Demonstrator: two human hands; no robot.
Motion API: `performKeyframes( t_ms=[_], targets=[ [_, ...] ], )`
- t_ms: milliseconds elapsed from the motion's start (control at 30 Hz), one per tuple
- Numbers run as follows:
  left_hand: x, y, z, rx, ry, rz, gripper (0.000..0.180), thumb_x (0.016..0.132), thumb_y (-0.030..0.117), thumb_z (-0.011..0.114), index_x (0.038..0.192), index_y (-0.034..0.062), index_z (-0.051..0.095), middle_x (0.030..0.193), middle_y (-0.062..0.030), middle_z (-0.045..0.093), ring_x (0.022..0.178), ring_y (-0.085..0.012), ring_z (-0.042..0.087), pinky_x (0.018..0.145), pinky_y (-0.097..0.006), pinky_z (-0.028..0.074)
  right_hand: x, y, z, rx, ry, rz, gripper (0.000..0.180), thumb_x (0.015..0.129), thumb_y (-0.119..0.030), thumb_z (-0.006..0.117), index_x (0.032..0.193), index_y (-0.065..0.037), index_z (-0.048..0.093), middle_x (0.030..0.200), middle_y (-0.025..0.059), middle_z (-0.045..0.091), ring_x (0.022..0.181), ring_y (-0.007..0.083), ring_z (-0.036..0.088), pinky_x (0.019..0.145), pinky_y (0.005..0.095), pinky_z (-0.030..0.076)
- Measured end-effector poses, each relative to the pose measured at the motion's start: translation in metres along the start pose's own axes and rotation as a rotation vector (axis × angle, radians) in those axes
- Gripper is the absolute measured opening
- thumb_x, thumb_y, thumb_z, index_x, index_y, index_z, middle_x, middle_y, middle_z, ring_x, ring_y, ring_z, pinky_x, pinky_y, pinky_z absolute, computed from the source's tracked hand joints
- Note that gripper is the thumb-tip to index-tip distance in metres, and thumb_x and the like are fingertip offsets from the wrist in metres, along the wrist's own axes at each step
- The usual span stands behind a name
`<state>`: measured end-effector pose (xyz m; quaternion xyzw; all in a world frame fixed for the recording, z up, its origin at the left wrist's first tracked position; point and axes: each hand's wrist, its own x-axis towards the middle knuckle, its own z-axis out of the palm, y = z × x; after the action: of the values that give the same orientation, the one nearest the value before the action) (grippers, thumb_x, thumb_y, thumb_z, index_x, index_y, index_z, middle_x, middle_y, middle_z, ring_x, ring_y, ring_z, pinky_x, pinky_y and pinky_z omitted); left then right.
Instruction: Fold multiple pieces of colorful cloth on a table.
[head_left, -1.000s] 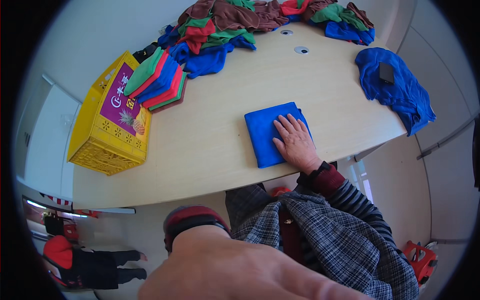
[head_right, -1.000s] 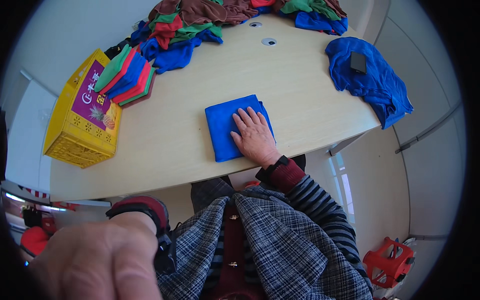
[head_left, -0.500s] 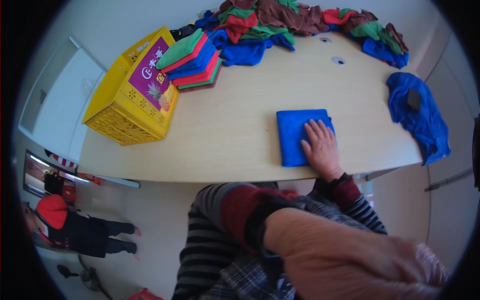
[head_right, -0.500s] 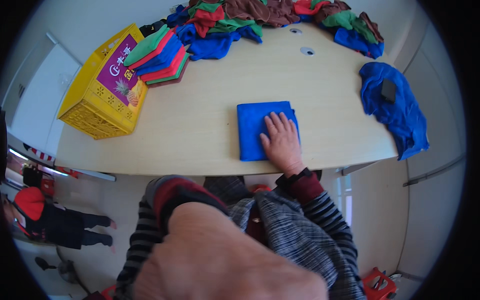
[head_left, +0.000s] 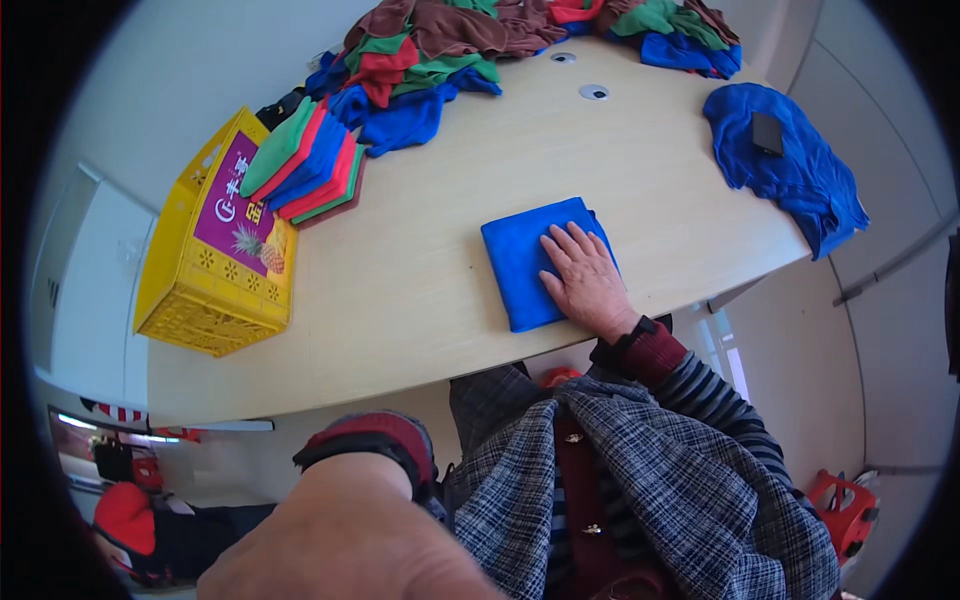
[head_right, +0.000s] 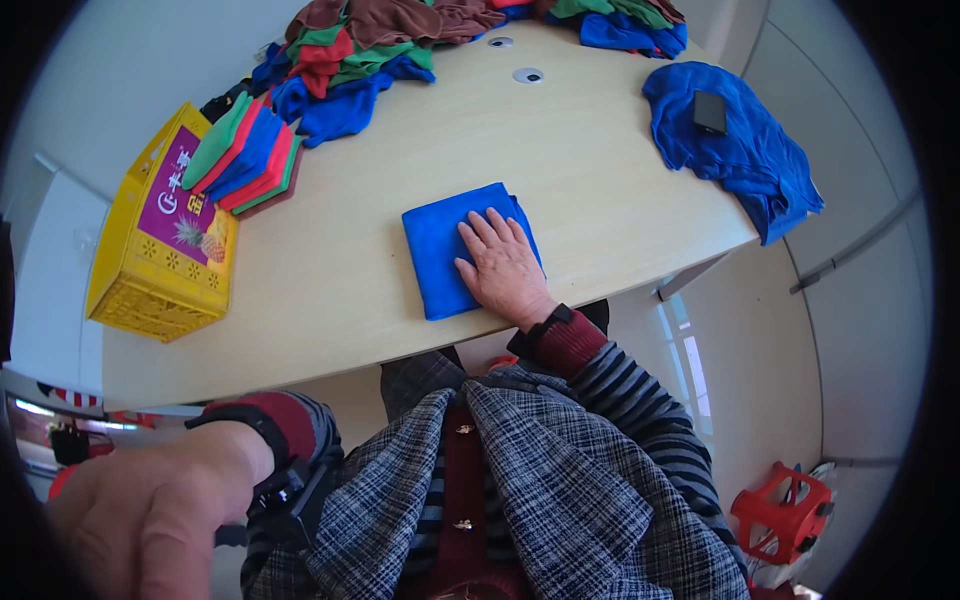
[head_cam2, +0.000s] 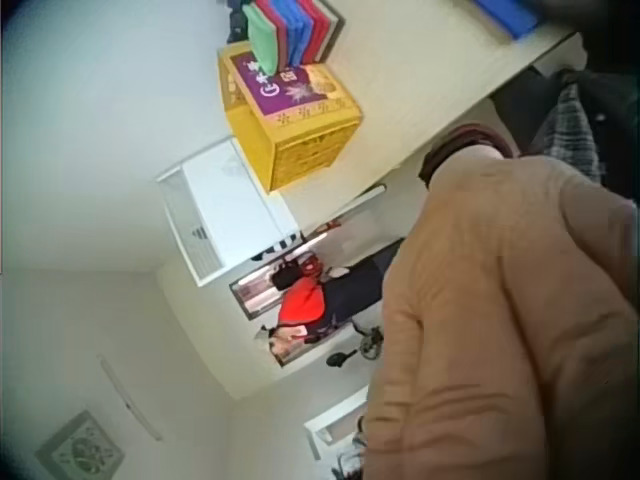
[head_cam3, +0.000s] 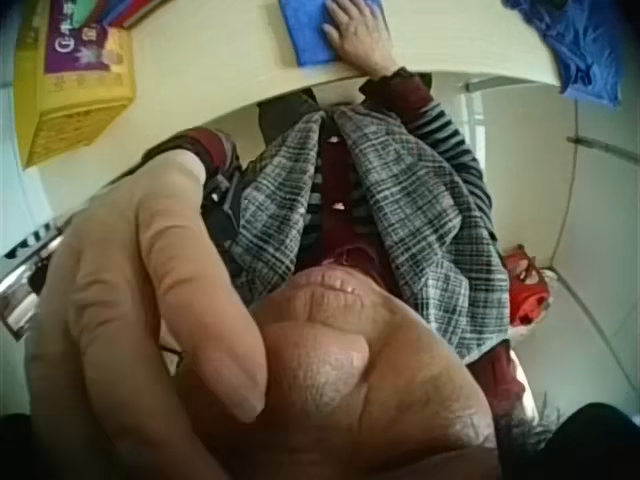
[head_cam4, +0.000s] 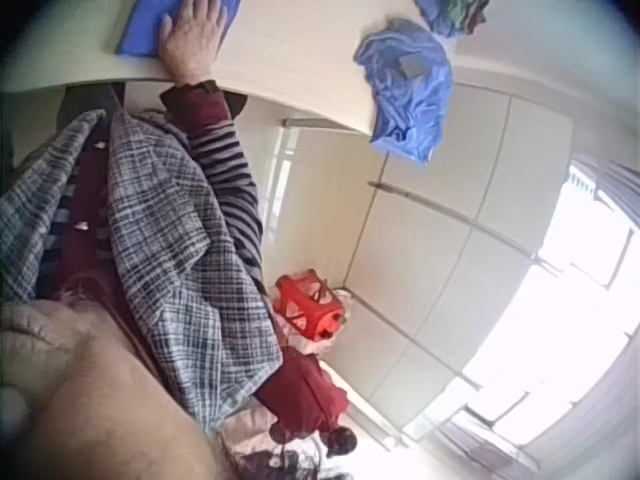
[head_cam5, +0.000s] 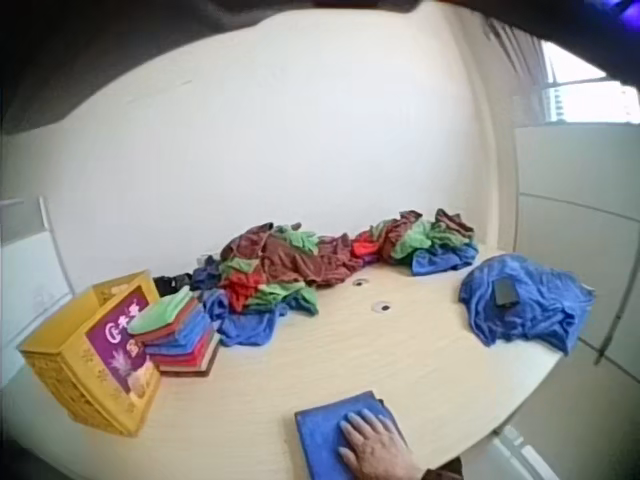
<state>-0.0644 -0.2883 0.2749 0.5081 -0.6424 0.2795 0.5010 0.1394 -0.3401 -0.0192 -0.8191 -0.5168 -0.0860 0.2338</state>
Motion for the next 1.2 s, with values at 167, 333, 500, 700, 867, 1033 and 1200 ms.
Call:
performKeyframes(
  t_ms=[167,333,500,700,867,1033,1200],
  targets=[
    [-0.002,0.006,0.003,-0.135,-0.018,0.056,0.027,0.096,0.001,0.051,0.113,-0.0057,0.071,0.128,-0.0156,0.066,0.123,-0.0211,0.060,0.104,-0.035,0.054,0.001,0.000,-0.001,0.004,-0.014,-0.002,0.053,0.100,-0.038,0.052,0.143,-0.007,0.051,0.152,0.0145,0.044,0.145,0.0344,0.034,0.122,0.0468,0.021],
    [-0.003,0.024,-0.006,-0.232,-0.021,0.096,0.029,0.096,0.000,0.050,0.114,-0.0061,0.071,0.130,-0.0156,0.066,0.125,-0.0210,0.060,0.105,-0.035,0.054,0.000,-0.002,0.000,0.007,-0.011,-0.023,0.053,0.100,-0.038,0.051,0.143,-0.006,0.051,0.152,0.0146,0.044,0.145,0.0346,0.033,0.122,0.0466,0.021],
    [-0.105,0.007,-0.020,-0.311,0.195,-0.663,0.016,0.094,0.007,0.056,0.104,0.0004,0.066,0.106,-0.0207,0.069,0.094,-0.0276,0.069,0.083,-0.041,0.055,-0.006,0.011,0.001,-0.009,0.001,-0.001,0.053,0.100,-0.038,0.051,0.143,-0.006,0.051,0.152,0.0150,0.044,0.145,0.0350,0.034,0.121,0.0466,0.022],
    [-0.258,-0.073,-0.014,1.168,0.199,-1.421,0.037,0.102,0.021,0.051,0.129,-0.0029,0.059,0.135,-0.0205,0.060,0.125,-0.0331,0.058,0.106,-0.038,0.044,0.003,0.005,0.002,0.093,-0.021,-0.025,0.054,0.101,-0.041,0.049,0.143,-0.006,0.051,0.152,0.0154,0.044,0.145,0.0350,0.034,0.121,0.0480,0.022],
    [-0.305,-0.094,-0.003,1.439,-0.144,-1.455,0.048,0.103,0.026,0.048,0.144,0.0008,0.046,0.153,-0.0185,0.041,0.144,-0.0359,0.036,0.118,-0.050,0.028,0.012,-0.008,0.000,0.203,-0.031,0.005,0.054,0.101,-0.039,0.049,0.143,-0.005,0.050,0.152,0.0157,0.044,0.145,0.0355,0.034,0.120,0.0476,0.024],
    [-0.311,-0.098,0.006,1.422,-0.200,-1.588,0.056,0.104,0.030,0.046,0.152,0.0030,0.036,0.161,-0.0162,0.028,0.150,-0.0352,0.023,0.119,-0.057,0.020,0.012,-0.015,0.012,0.094,-0.058,-0.027,0.056,0.102,-0.042,0.045,0.146,-0.006,0.047,0.153,0.0151,0.043,0.146,0.0345,0.033,0.119,0.0487,0.023],
    [-0.306,-0.102,0.007,1.408,-0.243,-1.655,0.059,0.103,0.034,0.046,0.153,0.0036,0.035,0.161,-0.0153,0.029,0.151,-0.0345,0.022,0.120,-0.058,0.018,0.010,0.017,0.018,0.008,-0.018,-0.007,0.057,0.103,-0.043,0.044,0.148,-0.007,0.045,0.154,0.0151,0.042,0.147,0.0341,0.031,0.120,0.0480,0.021]
  ],
)
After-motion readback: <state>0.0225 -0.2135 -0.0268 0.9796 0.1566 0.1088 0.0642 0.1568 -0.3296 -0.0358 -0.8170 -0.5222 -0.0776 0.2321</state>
